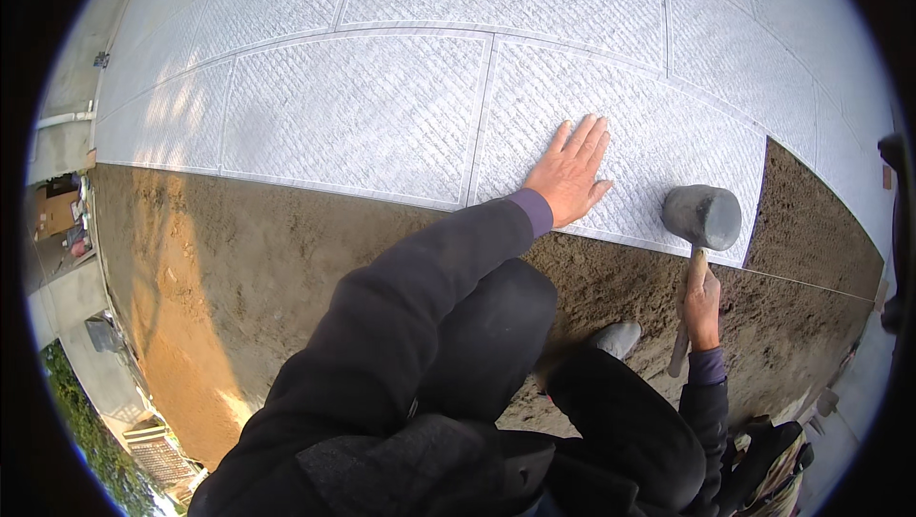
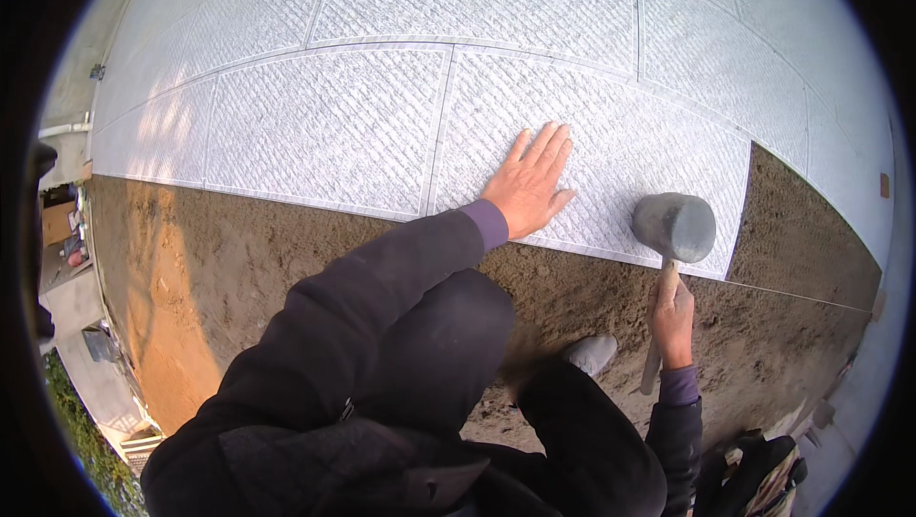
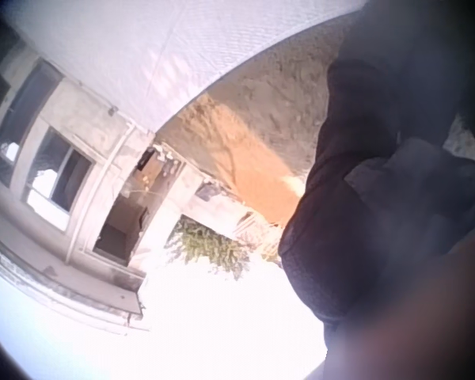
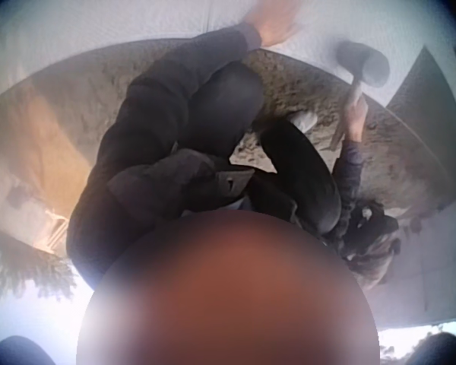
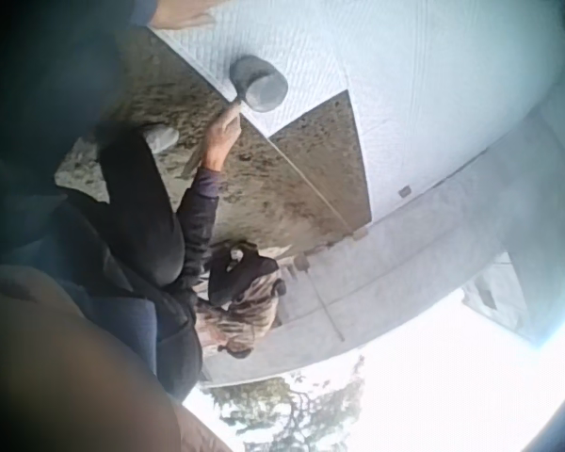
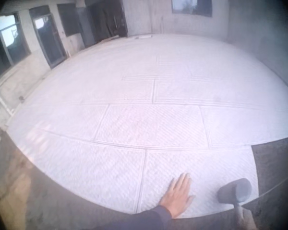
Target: The person places white tiles onto a prepared sand bed, tapping each tile with a rubber mallet to level it. They spread sand with a notched trowel, measure the area with a tape measure, and use a laser level to align the tiles.
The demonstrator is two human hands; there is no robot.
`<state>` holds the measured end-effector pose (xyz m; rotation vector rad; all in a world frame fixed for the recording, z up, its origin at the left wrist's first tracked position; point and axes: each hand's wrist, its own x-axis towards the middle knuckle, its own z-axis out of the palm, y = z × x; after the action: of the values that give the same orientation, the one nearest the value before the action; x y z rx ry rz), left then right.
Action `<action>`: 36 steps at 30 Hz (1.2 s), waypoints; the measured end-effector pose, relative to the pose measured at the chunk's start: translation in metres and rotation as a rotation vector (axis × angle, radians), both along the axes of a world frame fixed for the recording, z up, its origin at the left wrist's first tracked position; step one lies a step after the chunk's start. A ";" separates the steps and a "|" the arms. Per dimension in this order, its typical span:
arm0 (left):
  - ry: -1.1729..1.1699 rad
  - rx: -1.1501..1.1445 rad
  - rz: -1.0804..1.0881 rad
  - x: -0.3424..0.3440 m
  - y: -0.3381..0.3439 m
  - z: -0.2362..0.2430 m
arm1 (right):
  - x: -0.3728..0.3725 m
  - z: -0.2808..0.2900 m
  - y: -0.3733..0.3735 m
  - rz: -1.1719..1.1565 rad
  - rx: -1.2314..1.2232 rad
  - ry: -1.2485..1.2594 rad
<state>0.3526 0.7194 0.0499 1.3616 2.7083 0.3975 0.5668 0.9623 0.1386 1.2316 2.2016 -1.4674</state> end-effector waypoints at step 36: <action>0.142 0.022 -0.045 -0.080 0.124 -0.006 | 0.032 0.011 0.052 -0.130 0.118 0.321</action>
<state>0.2730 0.8435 0.0438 1.5087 2.7863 0.3413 0.5991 1.0144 0.1498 1.2731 2.4852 -1.7123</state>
